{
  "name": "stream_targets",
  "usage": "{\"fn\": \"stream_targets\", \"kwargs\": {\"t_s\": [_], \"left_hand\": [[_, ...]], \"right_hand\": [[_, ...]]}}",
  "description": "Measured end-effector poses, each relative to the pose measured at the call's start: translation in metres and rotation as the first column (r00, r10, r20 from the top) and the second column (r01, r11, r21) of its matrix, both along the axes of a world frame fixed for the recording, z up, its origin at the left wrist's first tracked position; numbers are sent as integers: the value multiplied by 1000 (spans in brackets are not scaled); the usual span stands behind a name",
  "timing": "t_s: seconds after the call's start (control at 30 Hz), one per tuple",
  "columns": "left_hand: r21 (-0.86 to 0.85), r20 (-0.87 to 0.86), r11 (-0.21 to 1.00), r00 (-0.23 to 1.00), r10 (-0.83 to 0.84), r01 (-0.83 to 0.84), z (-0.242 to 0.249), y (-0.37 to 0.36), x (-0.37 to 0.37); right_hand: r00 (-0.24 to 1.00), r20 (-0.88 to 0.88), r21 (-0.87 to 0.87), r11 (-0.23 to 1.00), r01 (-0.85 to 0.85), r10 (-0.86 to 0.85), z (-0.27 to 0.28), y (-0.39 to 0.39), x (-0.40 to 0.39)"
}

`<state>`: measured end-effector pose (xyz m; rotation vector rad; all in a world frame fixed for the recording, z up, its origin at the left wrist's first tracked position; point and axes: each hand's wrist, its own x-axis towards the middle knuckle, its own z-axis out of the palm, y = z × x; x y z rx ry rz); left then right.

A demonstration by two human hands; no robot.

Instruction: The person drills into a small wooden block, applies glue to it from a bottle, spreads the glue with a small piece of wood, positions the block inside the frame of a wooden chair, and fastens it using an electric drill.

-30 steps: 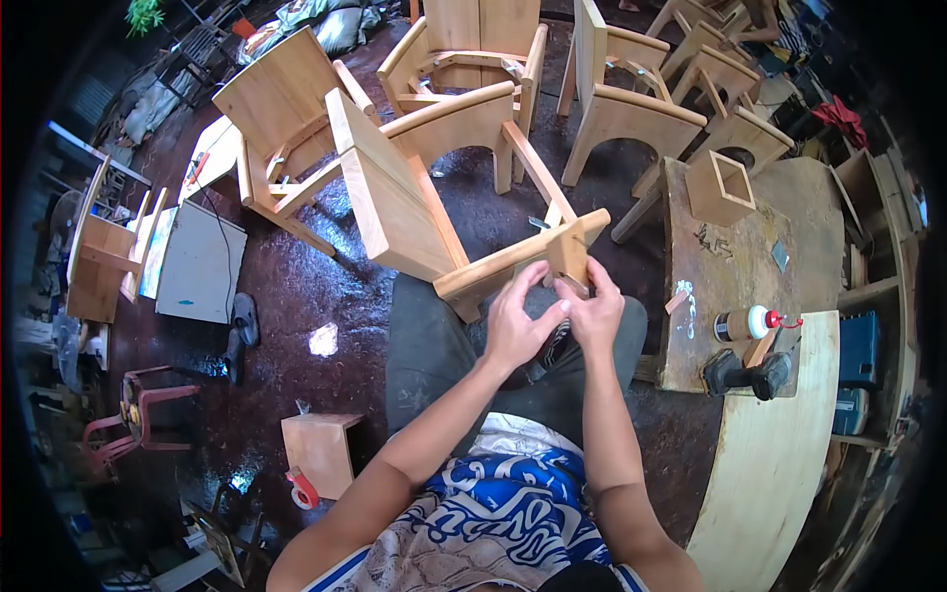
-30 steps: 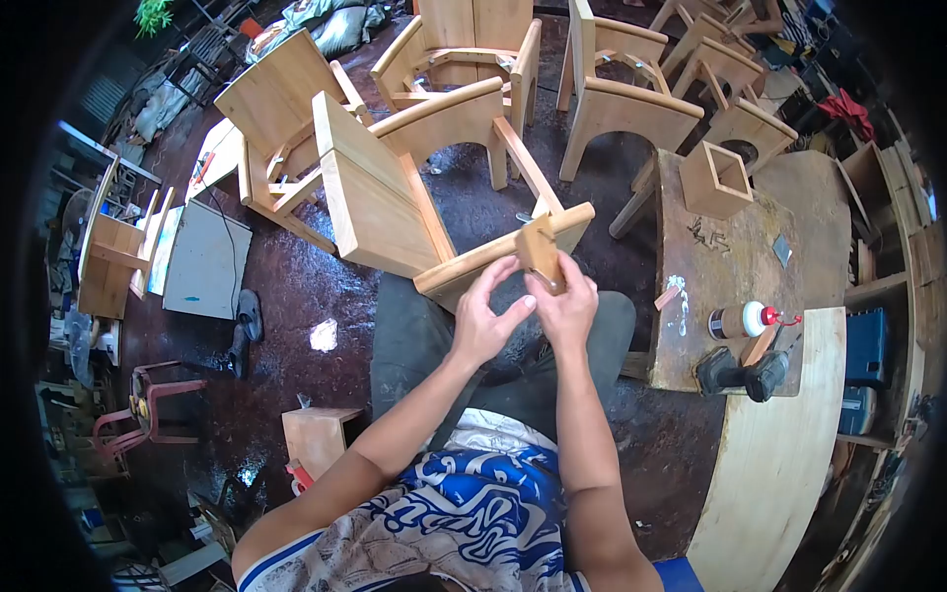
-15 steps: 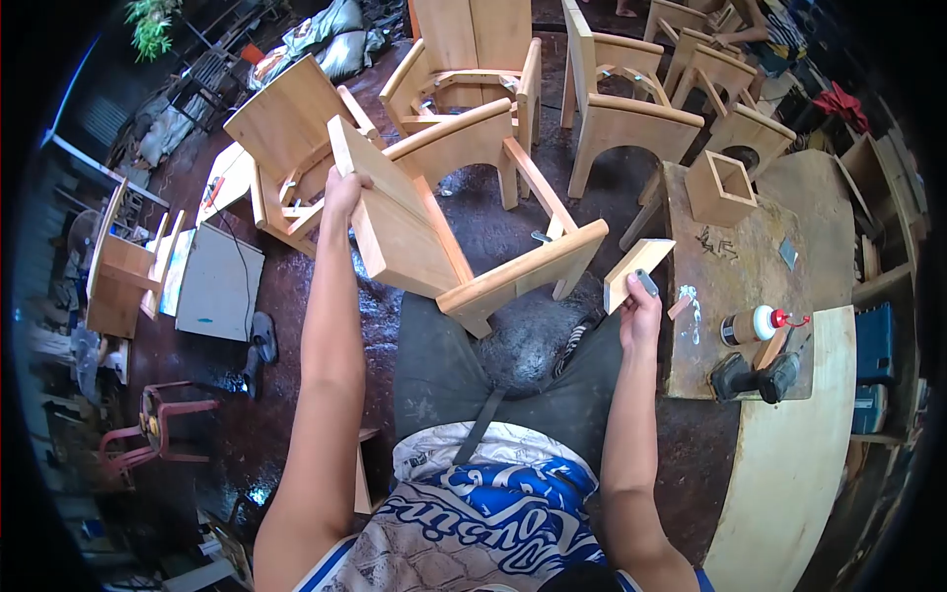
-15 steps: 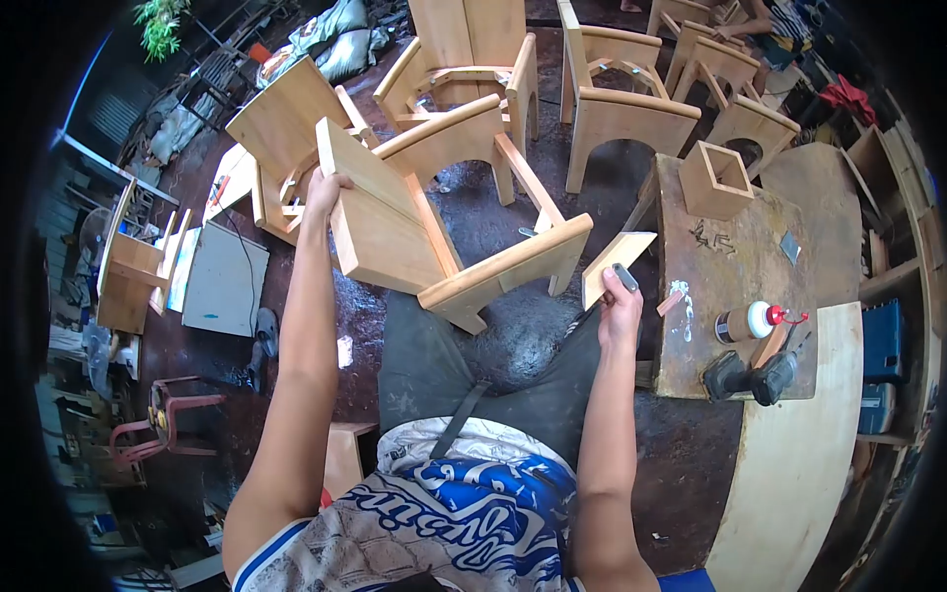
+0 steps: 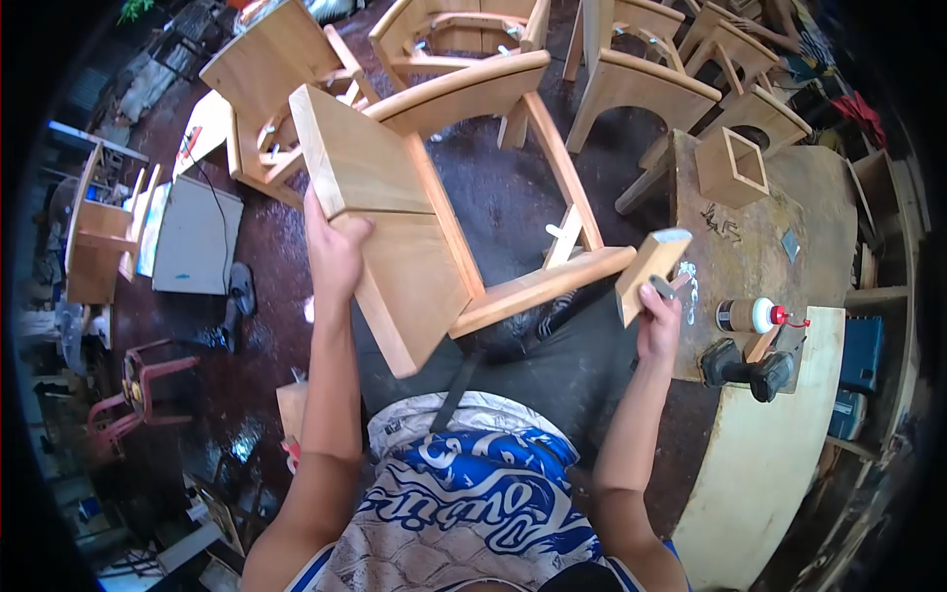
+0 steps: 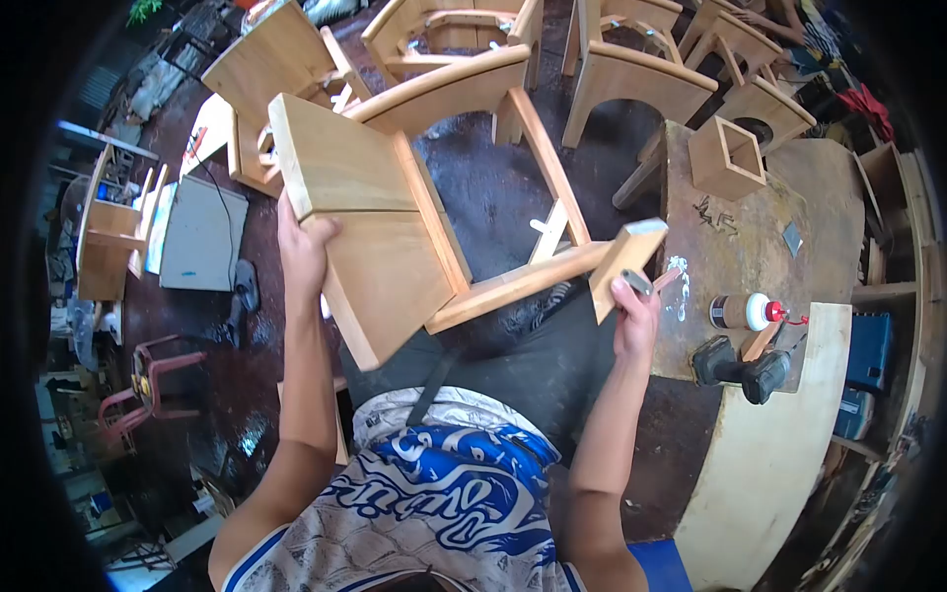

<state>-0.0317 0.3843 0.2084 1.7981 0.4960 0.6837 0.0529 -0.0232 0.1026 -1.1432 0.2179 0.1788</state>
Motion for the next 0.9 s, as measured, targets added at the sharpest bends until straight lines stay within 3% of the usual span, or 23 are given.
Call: {"fn": "stream_targets", "kwargs": {"t_s": [0.17,0.23,0.27,0.3,0.37,0.43,0.6,0.77,0.9], "left_hand": [[-61,47,998,999,-7,10,3,-56,-50],[-117,50,993,999,8,-2,2,-62,-57],[-131,47,991,999,17,-11,3,-62,-57],[-142,45,990,999,21,-14,3,-62,-55],[-131,43,991,999,10,-4,3,-60,-51],[-136,48,991,998,28,-21,4,-56,-44],[-107,1,994,1000,12,-11,12,-43,-20],[-43,-37,996,996,-77,76,15,-28,1],[-108,-38,986,990,-135,131,13,-8,17]], "right_hand": [[979,-4,-127,971,-205,206,-33,19,53],[946,-10,-93,941,-324,325,-50,24,73],[940,13,17,940,-340,340,-51,29,74],[941,10,17,941,-337,337,-58,33,77],[952,-14,270,918,-291,305,-87,36,89],[976,-100,264,951,-162,194,-103,43,90],[946,-249,66,978,-199,209,-116,49,102],[950,-244,67,981,-182,193,-121,51,100],[953,-213,159,970,-182,214,-130,56,94]]}}
